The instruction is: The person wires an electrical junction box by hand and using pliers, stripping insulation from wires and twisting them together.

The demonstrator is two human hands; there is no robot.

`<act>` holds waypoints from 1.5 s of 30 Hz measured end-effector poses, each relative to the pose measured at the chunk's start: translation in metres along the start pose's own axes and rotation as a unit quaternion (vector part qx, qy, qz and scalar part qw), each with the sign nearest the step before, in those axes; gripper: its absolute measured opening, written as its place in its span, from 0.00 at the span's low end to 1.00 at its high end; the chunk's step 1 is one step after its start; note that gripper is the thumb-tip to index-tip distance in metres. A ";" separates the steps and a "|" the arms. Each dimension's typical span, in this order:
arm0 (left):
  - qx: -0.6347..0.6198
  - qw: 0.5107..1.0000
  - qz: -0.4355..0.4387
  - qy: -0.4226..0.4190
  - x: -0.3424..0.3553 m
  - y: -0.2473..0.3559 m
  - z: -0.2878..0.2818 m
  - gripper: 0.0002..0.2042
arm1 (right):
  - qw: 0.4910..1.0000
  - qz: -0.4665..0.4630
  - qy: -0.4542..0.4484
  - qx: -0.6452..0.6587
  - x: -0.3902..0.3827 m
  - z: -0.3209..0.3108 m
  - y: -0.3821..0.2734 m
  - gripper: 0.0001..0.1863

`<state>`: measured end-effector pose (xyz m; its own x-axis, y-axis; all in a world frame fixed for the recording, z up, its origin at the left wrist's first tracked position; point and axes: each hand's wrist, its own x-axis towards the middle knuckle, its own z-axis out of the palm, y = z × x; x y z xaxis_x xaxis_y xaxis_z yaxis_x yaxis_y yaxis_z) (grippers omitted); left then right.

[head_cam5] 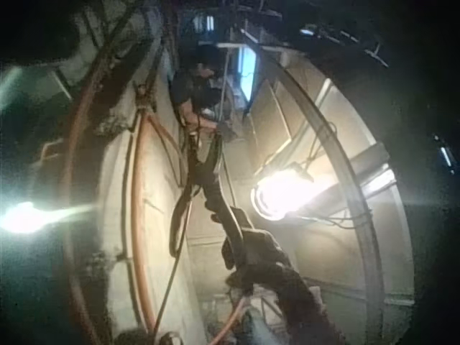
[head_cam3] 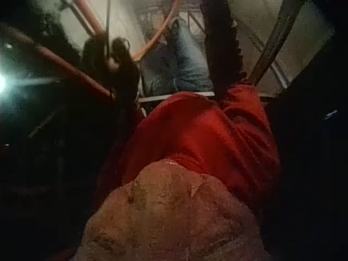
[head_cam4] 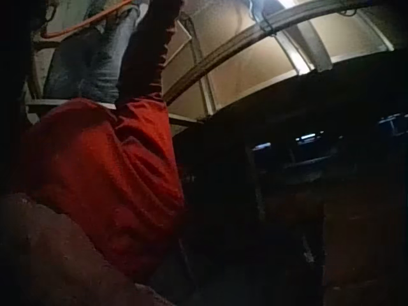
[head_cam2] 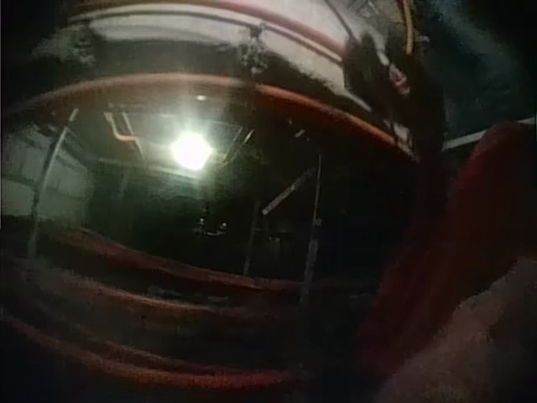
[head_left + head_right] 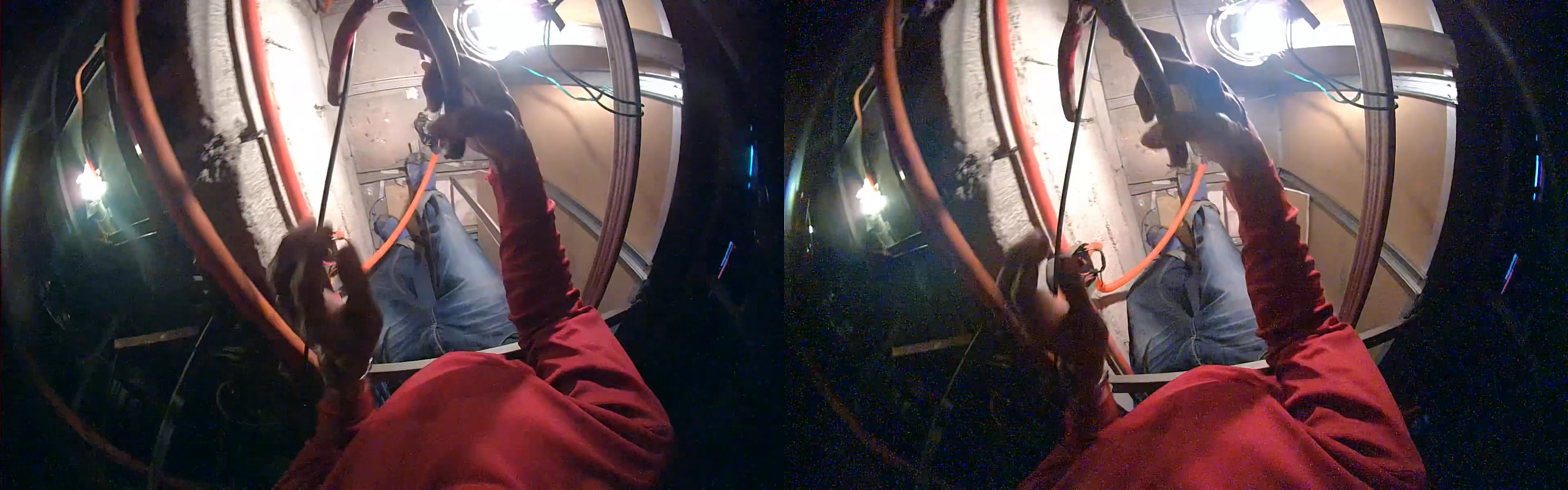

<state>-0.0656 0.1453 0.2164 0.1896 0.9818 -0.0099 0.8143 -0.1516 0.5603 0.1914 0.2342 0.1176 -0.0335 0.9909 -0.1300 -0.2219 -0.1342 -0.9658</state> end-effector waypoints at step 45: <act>-0.207 0.936 -0.220 -0.182 -0.029 -0.124 0.478 0.10 | 0.824 0.430 0.343 0.137 -0.152 -0.094 0.330 0.14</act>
<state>0.0902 0.0809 -0.2487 0.1214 0.8231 -0.5548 0.5892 0.3901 0.7076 0.2151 0.0397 -0.2022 0.2448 0.2861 -0.9264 -0.6180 -0.6902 -0.3765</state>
